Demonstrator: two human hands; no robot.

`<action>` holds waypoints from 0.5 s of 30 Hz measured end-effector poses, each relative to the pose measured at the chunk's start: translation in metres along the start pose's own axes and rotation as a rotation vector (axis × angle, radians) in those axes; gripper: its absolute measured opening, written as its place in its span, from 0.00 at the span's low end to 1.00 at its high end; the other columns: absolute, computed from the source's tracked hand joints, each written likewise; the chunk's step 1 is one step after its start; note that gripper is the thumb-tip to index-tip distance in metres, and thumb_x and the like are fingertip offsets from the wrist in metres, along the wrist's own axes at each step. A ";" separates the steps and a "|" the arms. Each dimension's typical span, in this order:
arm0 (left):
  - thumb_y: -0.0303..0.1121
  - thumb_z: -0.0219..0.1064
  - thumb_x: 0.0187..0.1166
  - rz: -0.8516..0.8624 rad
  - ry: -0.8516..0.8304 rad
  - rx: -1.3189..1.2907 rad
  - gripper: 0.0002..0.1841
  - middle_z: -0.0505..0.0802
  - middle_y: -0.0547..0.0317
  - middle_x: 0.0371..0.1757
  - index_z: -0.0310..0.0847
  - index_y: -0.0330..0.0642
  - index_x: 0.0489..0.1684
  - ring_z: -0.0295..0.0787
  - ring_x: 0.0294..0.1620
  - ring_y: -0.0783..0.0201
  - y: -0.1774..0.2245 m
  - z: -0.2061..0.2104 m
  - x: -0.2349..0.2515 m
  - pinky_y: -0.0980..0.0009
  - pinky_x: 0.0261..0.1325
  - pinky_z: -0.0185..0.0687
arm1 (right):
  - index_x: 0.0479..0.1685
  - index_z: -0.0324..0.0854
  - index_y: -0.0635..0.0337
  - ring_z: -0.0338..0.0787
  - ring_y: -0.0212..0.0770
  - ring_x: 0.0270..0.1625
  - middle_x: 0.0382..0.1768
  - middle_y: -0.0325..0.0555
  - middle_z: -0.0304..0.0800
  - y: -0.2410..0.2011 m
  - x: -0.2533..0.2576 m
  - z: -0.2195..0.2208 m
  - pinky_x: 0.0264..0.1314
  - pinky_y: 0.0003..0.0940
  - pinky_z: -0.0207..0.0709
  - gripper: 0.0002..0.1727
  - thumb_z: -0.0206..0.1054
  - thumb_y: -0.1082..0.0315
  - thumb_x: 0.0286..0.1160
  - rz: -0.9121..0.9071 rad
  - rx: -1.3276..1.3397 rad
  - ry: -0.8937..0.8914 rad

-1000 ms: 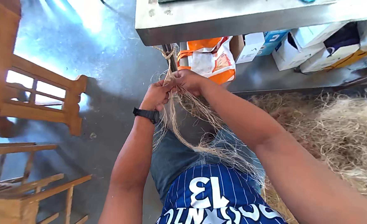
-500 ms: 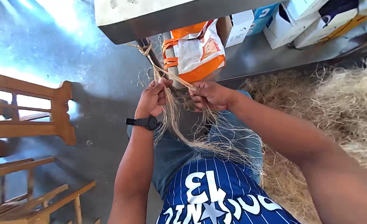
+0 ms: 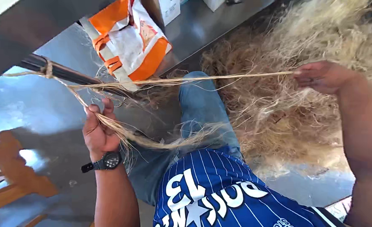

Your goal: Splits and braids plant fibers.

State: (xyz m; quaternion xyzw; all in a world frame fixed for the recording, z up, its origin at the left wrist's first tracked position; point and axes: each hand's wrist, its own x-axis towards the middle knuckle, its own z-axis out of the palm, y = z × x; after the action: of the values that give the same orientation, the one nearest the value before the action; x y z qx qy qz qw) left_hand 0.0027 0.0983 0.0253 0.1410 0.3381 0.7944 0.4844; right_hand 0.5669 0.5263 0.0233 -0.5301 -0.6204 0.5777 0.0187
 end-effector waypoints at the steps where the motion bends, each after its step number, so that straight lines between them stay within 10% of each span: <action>1: 0.42 0.38 0.97 -0.017 0.011 -0.023 0.21 0.88 0.56 0.63 0.80 0.50 0.52 0.87 0.30 0.73 -0.006 0.005 -0.002 0.83 0.24 0.81 | 0.48 0.81 0.51 0.80 0.23 0.26 0.29 0.28 0.82 0.017 -0.003 -0.024 0.33 0.24 0.83 0.07 0.59 0.62 0.88 0.020 -0.038 0.068; 9: 0.47 0.41 0.96 -0.145 0.067 0.147 0.18 0.87 0.71 0.48 0.80 0.59 0.54 0.68 0.16 0.82 -0.052 0.043 -0.032 0.89 0.16 0.64 | 0.46 0.83 0.49 0.84 0.27 0.25 0.27 0.30 0.84 0.043 0.045 -0.040 0.30 0.29 0.85 0.06 0.68 0.59 0.80 -0.077 -0.141 0.189; 12: 0.46 0.43 0.96 -0.132 0.148 0.265 0.16 0.86 0.71 0.42 0.80 0.59 0.52 0.64 0.16 0.82 -0.058 0.061 -0.037 0.88 0.16 0.60 | 0.77 0.75 0.60 0.83 0.68 0.66 0.67 0.70 0.82 -0.011 0.055 0.012 0.66 0.77 0.72 0.27 0.69 0.58 0.81 -0.128 -0.526 0.310; 15: 0.44 0.47 0.95 -0.126 0.162 0.305 0.12 0.84 0.69 0.42 0.78 0.58 0.54 0.63 0.18 0.80 -0.058 0.061 -0.044 0.87 0.17 0.58 | 0.74 0.78 0.65 0.78 0.70 0.74 0.74 0.73 0.76 -0.102 0.021 0.109 0.78 0.68 0.69 0.26 0.63 0.56 0.86 -0.588 -0.647 0.244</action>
State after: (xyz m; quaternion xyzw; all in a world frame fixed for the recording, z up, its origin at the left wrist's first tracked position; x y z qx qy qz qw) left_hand 0.0970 0.1023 0.0358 0.1271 0.5008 0.7108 0.4773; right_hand 0.4234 0.4877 0.0502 -0.3740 -0.8865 0.2576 0.0884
